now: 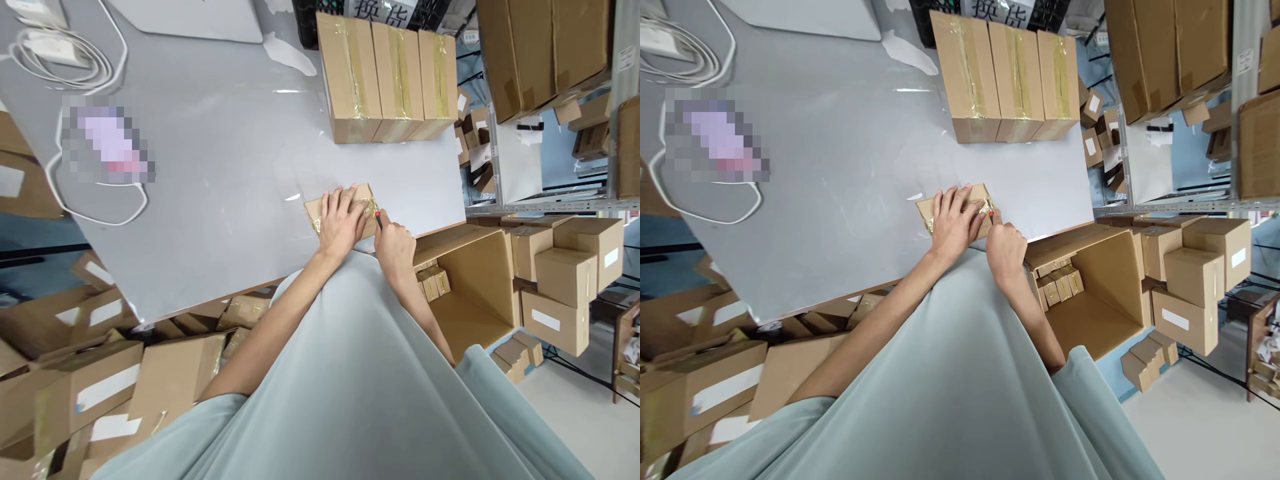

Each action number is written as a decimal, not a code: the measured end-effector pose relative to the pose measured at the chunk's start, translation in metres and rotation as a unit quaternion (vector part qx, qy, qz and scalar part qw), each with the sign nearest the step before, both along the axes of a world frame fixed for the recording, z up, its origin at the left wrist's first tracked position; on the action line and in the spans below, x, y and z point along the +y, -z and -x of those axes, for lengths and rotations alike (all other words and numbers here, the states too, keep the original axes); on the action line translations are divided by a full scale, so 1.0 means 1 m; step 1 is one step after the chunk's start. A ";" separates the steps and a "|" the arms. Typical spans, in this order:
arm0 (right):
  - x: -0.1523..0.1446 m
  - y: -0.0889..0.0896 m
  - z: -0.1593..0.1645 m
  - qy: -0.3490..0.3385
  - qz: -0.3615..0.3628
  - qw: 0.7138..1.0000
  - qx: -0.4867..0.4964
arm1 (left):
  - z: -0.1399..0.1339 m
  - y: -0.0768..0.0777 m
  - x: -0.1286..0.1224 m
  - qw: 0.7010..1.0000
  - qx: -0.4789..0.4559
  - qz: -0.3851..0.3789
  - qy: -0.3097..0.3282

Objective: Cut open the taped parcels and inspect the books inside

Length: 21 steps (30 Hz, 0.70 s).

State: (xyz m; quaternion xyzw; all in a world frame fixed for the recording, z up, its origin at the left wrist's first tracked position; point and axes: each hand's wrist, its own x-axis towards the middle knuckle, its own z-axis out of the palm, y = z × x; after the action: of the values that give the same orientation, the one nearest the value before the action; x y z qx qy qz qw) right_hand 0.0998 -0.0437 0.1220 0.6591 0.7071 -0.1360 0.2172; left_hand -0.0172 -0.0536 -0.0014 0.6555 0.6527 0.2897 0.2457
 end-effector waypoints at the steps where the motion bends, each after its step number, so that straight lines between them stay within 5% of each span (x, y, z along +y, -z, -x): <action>1: -0.001 0.000 0.001 0.000 -0.004 1.000 0.004 | 0.000 0.000 0.000 1.000 0.001 0.000 0.001; 10: -0.005 0.025 -0.007 0.040 -0.014 0.999 -0.008 | -0.002 0.004 0.001 0.999 -0.035 -0.017 0.005; 14: -0.017 0.012 -0.020 0.051 0.014 0.999 -0.009 | 0.000 0.003 0.001 0.999 -0.035 -0.018 0.008; 18: -0.023 -0.002 -0.034 0.060 -0.019 0.995 0.078 | 0.012 -0.001 -0.001 0.999 -0.039 -0.013 0.016; 21: -0.014 0.021 -0.052 0.101 -0.096 0.969 0.203 | 0.031 0.000 -0.010 0.999 -0.033 -0.020 0.012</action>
State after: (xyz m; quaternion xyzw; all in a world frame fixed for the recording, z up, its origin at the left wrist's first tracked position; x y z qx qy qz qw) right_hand 0.1518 -0.0574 0.1014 0.7036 0.6756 -0.2200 -0.0100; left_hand -0.0480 -0.0636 -0.0011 0.6580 0.6306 0.3209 0.2575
